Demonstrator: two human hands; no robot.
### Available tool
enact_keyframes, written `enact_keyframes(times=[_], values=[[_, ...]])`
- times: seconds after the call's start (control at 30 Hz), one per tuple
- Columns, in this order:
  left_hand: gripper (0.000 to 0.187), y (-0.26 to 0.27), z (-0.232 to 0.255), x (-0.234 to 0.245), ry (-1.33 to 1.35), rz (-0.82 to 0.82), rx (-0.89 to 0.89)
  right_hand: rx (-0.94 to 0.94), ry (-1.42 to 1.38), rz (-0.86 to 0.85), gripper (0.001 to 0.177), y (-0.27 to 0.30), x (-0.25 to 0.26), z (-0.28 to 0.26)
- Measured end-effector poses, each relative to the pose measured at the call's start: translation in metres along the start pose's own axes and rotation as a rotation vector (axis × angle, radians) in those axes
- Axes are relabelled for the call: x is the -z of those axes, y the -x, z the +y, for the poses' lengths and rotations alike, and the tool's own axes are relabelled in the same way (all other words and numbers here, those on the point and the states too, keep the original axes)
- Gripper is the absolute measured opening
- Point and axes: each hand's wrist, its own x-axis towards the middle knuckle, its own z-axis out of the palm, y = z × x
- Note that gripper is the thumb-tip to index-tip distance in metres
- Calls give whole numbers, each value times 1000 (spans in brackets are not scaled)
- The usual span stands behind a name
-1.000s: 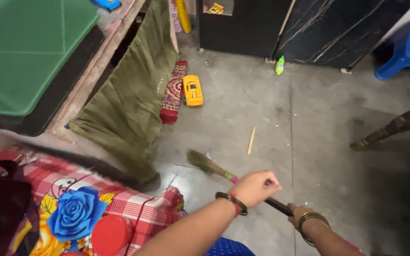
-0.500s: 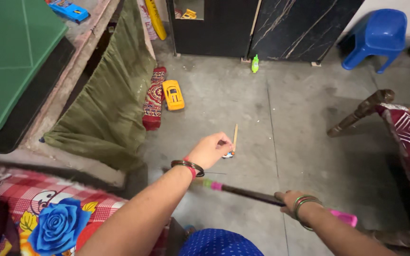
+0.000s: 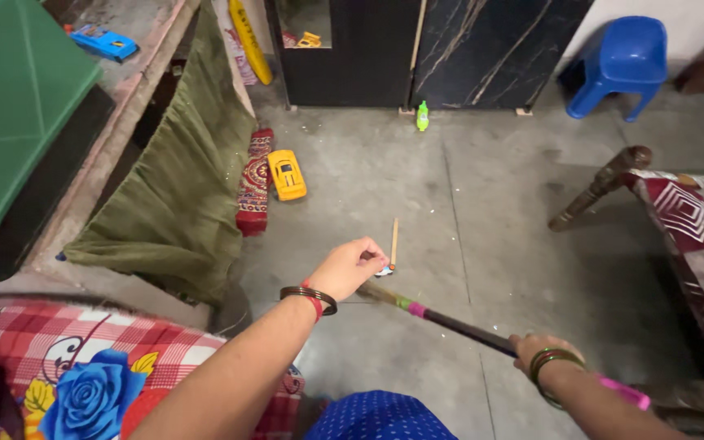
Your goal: The person sweeps the floor of a bedroom using a broom with a pink handle. They move a yellow toy car and a small blue toy figure out of the way to clean the area around a bed and a cot.
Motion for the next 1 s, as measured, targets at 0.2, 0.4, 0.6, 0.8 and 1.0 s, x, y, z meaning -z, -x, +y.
enact_keyframes(times=[0.2,0.4,0.6,0.8,1.0], values=[[24,-14,25,-34,-21,-55,18,129,67,-8,43,32,1,31],[26,-15,52,-63,-84,-97,-20,101,5,-91,40,17,-45,31],[27,-17,57,-92,-71,-134,3,-46,-100,-77,41,1,-91,76],[27,-25,68,-121,-84,-186,-5,-119,-88,-65,41,55,-71,123],[28,-43,88,-164,-43,-263,-48,-73,-52,-90,44,87,-77,140]])
